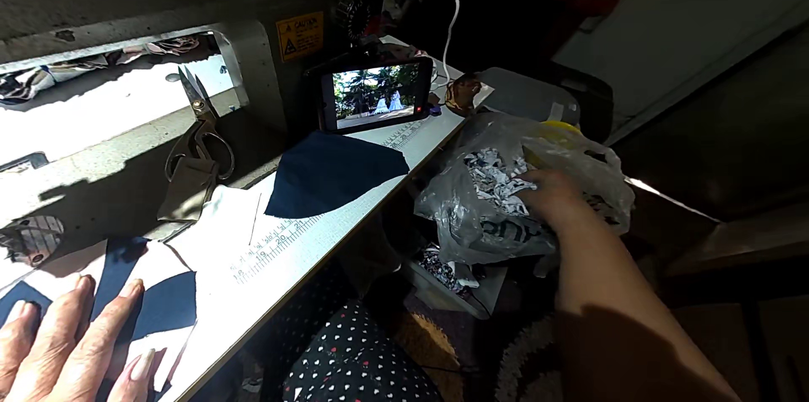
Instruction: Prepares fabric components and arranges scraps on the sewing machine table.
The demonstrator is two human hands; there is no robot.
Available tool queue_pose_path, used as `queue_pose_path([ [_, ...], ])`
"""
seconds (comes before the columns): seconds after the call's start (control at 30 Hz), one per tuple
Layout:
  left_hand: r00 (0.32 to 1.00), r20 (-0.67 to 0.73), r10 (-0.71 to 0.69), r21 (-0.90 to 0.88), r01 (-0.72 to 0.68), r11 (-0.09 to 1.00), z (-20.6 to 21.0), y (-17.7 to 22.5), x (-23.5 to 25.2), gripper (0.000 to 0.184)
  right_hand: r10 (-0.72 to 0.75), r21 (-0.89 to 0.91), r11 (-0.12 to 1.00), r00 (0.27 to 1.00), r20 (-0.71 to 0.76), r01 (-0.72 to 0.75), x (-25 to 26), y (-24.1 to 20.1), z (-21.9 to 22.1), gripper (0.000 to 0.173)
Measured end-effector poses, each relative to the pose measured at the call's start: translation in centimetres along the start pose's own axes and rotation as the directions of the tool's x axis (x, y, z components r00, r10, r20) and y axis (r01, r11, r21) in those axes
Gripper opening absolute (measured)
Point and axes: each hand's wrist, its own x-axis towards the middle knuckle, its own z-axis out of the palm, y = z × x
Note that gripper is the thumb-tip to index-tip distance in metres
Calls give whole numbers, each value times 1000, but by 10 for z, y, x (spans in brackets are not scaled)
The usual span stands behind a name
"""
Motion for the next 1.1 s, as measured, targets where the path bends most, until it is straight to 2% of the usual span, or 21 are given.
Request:
queue_pose_path([
  [0.23, 1000, 11, -14, -7, 14, 1000, 0, 0, 0, 60, -57, -44, 998, 990, -127, 52, -19, -32, -53, 22],
  [0.4, 1000, 6, -10, -13, 10, 1000, 0, 0, 0, 61, -12, 48, 999, 980, -200, 22, -19, -40, -80, 21],
  [0.6, 1000, -2, 6, -9, -6, 1000, 1, -1, 0, 61, 1, 208, 976, 951, -310, 67, -21, -40, -103, 23],
  [0.73, 1000, 2, -6, -5, 6, 1000, 0, 0, 0, 61, 42, 261, 964, 947, -319, 46, -32, -55, -111, 25],
  [0.83, 1000, -1, -2, -4, 2, 1000, 1, -1, 0, 61, 36, 272, 961, 957, -287, 45, -24, -45, -101, 23],
  [0.93, 1000, 0, -5, -3, 5, 1000, 0, 0, 0, 62, 96, 276, 961, 961, -261, -21, -24, -46, -103, 23],
  [1.1, 1000, -5, -2, -8, 2, 1000, 1, -1, 0, 61, 162, 420, 907, 944, -287, -28, -26, -51, -123, 29],
])
